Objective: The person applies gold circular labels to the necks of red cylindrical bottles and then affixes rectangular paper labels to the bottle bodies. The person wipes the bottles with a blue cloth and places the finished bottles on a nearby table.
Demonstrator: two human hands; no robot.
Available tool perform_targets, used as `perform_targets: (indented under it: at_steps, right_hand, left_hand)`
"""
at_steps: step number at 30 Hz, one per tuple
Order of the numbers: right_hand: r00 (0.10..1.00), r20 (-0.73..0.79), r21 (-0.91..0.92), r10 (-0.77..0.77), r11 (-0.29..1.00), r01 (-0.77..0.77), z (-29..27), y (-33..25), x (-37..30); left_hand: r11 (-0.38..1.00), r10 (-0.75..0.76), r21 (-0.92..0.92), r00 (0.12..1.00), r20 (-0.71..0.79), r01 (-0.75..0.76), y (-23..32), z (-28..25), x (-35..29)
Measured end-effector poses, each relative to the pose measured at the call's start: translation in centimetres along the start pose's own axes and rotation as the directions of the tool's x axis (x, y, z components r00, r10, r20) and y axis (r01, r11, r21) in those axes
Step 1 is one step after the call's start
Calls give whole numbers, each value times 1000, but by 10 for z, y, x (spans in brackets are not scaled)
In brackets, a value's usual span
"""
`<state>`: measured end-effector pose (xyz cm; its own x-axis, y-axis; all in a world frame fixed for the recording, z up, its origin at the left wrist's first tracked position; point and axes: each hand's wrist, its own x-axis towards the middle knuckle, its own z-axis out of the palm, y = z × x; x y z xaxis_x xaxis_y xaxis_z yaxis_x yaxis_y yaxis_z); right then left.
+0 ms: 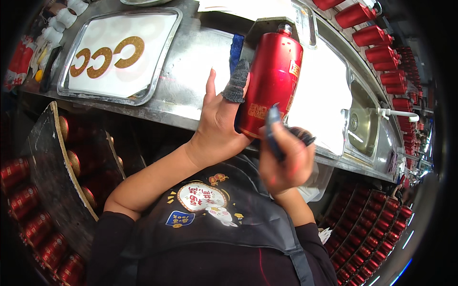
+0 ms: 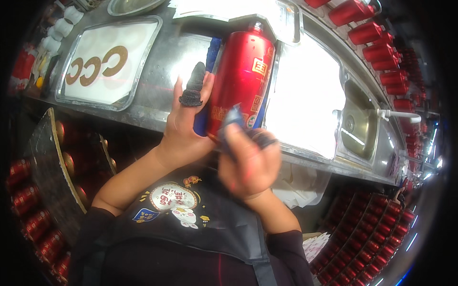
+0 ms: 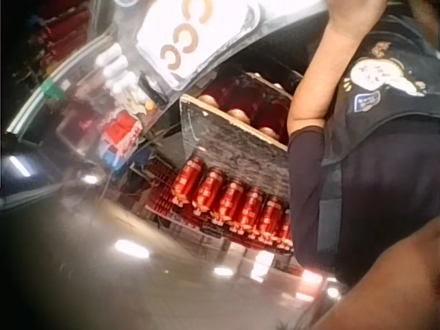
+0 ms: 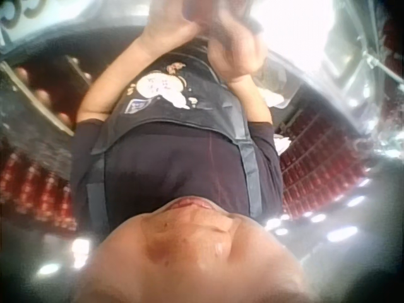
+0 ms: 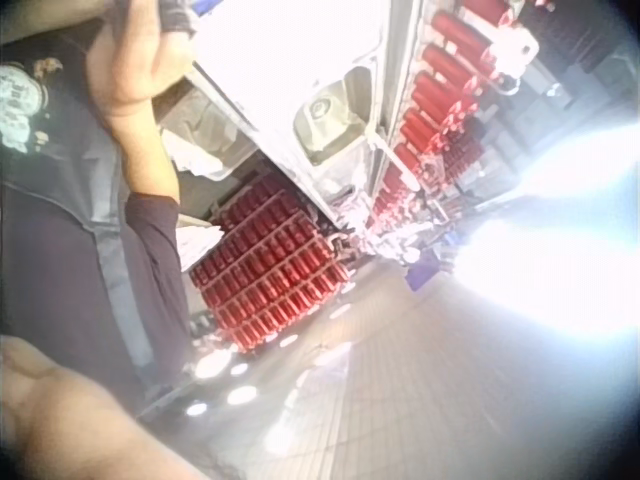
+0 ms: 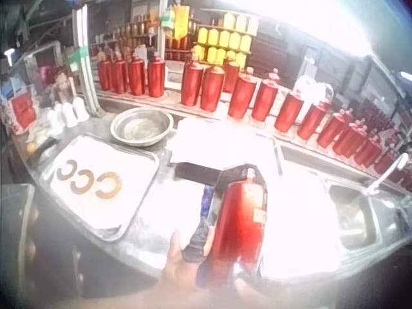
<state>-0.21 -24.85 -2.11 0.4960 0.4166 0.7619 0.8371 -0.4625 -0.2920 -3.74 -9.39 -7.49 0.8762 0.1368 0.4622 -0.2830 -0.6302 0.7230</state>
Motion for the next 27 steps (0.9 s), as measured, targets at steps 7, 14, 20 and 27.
perform_targets:
  at_steps: [7, 14, 20, 27]
  right_hand:
    - [974, -9, 74, 224, 972, -223, -26, 4, -21]
    - [860, 137, 333, 492, 795, -508, -41, 32, 1]
    - [822, 504, 266, 265, 858, -439, -56, 54, 30]
    - [927, 362, 177, -94, 984, 31, 16, 61, 102]
  left_hand:
    - [999, 15, -41, 1000, 1, -15, 7, -8, 0]
    - [991, 27, 130, 999, -42, -21, 22, 0, -16]
    - [984, -71, 158, 994, -89, 84, 14, 5, -26]
    - [964, -162, 195, 980, -115, 182, 5, 6, -31]
